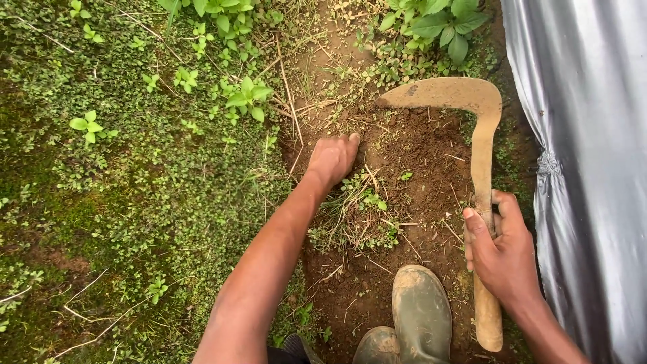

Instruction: Removing weeds from a dirt path using a hand sickle and manual pulling.

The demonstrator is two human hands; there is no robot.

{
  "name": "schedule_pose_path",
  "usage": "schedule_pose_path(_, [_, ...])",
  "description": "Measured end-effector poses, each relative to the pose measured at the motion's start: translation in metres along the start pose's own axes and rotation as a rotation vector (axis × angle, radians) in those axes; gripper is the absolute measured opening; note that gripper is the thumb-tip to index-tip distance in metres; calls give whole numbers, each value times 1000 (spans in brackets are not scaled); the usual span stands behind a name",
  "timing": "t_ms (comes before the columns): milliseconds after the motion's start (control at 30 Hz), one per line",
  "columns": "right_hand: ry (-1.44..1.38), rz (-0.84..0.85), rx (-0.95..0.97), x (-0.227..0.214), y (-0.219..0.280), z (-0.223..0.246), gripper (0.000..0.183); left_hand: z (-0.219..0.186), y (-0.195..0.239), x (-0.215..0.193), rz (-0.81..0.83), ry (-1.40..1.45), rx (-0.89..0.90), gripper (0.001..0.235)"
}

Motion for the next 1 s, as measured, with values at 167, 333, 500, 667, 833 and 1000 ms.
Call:
schedule_pose_path(167, [-12, 8, 9, 0, 1, -3, 18, 0, 0, 8, -77, 309, 168, 40])
schedule_pose_path(333, [-45, -1, -17, -2, 0, 0, 16, -11, 6, 12, 20, 351, 93, 20])
schedule_pose_path(500, [-29, 14, 26, -3, 0, -4, 25, -26, 15, 16, -188, -177, 100, 50])
schedule_pose_path(667, [-54, 8, 65, -3, 2, -4, 25, -29, 7, 29, -231, -542, 123, 53])
schedule_pose_path(833, [-56, 7, 32, -3, 2, 6, 20, -27, -1, 35, -101, -558, 216, 49])
schedule_pose_path(1000, [-27, 8, 16, -3, 3, 1, 26, -27, -16, 34, -214, -528, 238, 39])
Point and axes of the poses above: each hand's wrist, its own y-axis away from the middle knuckle, its own x-axis out of the palm, z = x × y, the point moved 8 cm from there along -y, towards the middle knuckle, and after that the axes turned 13 degrees about -x, right-handed, at the moved point
